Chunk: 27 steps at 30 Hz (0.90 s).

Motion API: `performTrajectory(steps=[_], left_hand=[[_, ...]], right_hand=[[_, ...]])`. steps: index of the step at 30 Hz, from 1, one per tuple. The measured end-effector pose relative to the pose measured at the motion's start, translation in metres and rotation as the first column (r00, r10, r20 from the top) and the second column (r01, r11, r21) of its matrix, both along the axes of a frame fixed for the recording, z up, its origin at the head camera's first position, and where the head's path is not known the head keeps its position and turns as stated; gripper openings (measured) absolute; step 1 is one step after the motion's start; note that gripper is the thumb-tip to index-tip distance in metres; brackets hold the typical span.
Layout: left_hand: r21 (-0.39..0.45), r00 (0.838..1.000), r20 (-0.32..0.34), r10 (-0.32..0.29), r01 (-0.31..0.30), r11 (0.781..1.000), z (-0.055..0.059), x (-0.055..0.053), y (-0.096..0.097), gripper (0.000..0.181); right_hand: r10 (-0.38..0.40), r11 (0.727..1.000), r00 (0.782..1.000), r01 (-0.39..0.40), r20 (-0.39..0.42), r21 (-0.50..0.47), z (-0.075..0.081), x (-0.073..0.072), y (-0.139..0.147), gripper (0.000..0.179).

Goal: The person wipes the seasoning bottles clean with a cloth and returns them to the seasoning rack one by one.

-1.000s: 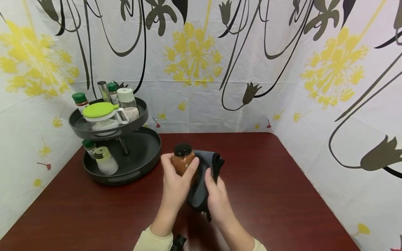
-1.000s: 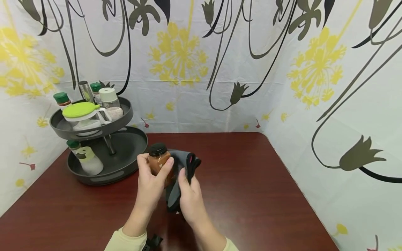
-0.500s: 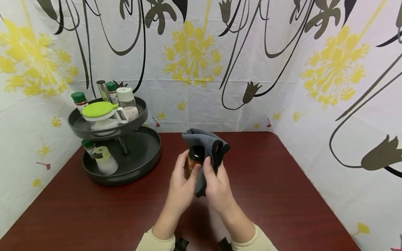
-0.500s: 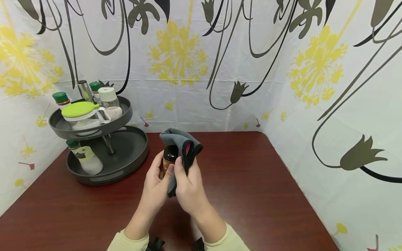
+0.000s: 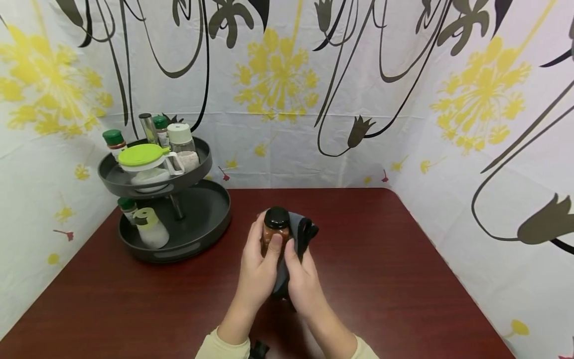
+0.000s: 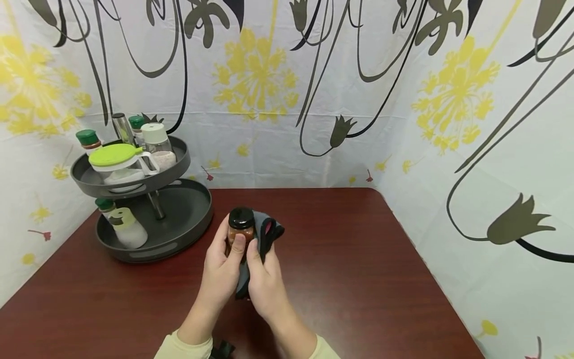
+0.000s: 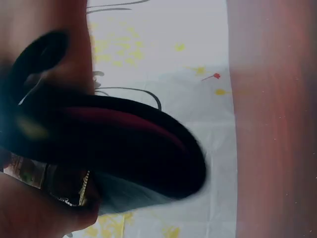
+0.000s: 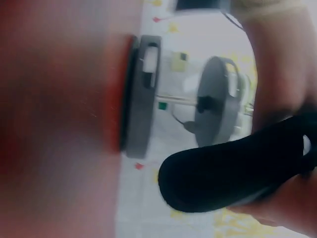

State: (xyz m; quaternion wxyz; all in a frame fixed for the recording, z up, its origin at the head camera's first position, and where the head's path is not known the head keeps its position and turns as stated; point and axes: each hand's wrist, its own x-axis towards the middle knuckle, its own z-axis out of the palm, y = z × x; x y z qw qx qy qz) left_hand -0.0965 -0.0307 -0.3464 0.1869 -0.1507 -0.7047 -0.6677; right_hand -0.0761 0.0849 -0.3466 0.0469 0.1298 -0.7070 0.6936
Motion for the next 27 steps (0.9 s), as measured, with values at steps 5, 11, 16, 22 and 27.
performTrajectory(steps=[5,11,16,22,27], left_hand=[[-0.026,0.999,-0.009,-0.032,0.032,0.999,-0.003,0.002,0.003,0.06],[-0.044,1.0,0.028,-0.008,0.009,0.999,-0.006,0.002,0.001,0.064],[0.027,0.998,0.051,0.028,-0.03,0.999,-0.006,0.0,-0.003,0.057],[0.101,0.999,0.003,0.047,-0.048,0.994,-0.004,0.0,-0.003,0.044],[0.093,0.999,-0.037,0.027,-0.023,0.995,-0.006,0.002,0.003,0.047]], right_hand=[[-0.015,0.999,0.989,0.009,-0.15,-0.044,0.02,-0.001,0.004,0.05],[0.016,0.999,0.987,-0.024,-0.16,-0.048,0.02,0.0,0.003,0.052],[0.033,0.999,0.999,-0.033,-0.012,-0.033,0.0,-0.001,-0.003,0.056],[0.032,0.999,0.997,-0.032,0.073,-0.004,-0.012,0.001,-0.011,0.056],[0.005,0.999,1.0,-0.005,-0.005,-0.045,0.006,0.0,-0.007,0.052]])
